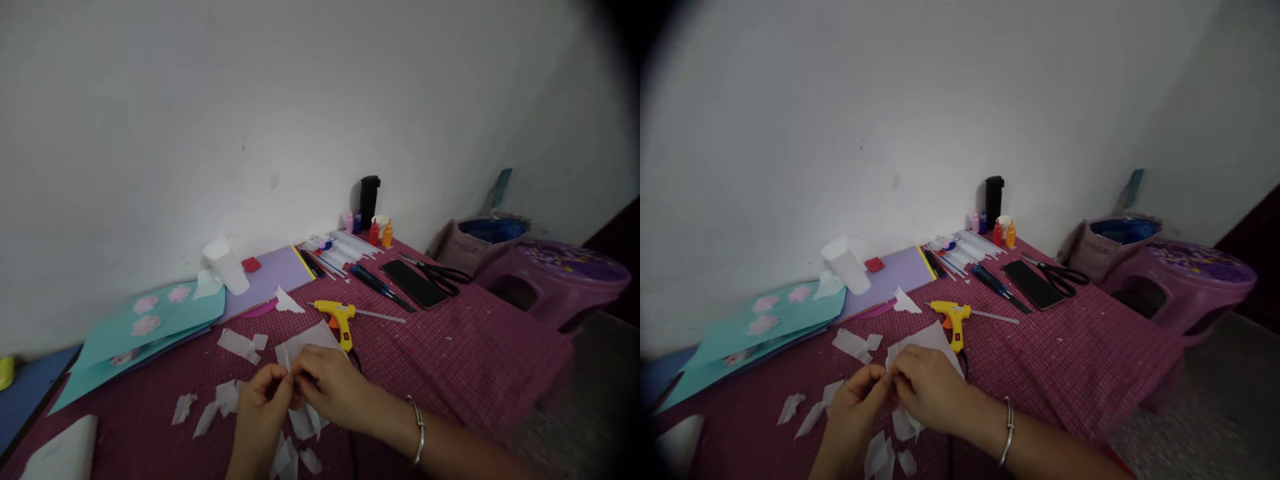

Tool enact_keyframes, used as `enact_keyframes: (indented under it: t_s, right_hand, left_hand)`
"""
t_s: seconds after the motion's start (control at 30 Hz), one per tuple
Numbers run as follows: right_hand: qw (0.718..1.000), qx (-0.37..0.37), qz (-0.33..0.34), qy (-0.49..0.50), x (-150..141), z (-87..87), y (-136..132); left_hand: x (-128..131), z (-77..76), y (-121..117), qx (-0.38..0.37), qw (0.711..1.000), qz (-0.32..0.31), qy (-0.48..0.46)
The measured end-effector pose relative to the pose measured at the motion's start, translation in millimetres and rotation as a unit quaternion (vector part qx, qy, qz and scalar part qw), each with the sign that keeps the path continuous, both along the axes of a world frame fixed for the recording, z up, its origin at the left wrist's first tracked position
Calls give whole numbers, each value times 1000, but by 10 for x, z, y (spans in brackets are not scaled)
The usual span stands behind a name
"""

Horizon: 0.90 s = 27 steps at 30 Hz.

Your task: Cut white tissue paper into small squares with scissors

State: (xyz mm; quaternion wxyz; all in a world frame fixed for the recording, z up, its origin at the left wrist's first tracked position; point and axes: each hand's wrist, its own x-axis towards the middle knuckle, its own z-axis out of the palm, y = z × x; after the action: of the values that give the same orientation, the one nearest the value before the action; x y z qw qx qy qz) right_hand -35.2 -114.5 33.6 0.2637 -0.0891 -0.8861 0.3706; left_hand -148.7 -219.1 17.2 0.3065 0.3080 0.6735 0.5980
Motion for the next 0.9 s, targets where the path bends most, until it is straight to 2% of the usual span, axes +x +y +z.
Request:
enact_keyframes:
  t_s: [0.3, 0.47, 0.9]
  right_hand:
    - [998, -62, -23, 4, -52, -95, 5]
    - [999, -41, -24, 12, -39, -75, 12]
    - [1000, -17, -10, -12, -27, -63, -10]
  left_hand:
    - [17, 7, 2, 4, 1000, 2, -15]
    - [14, 6, 16, 6, 1000, 6, -27]
    - [-27, -72, 5, -11, 999, 10, 28]
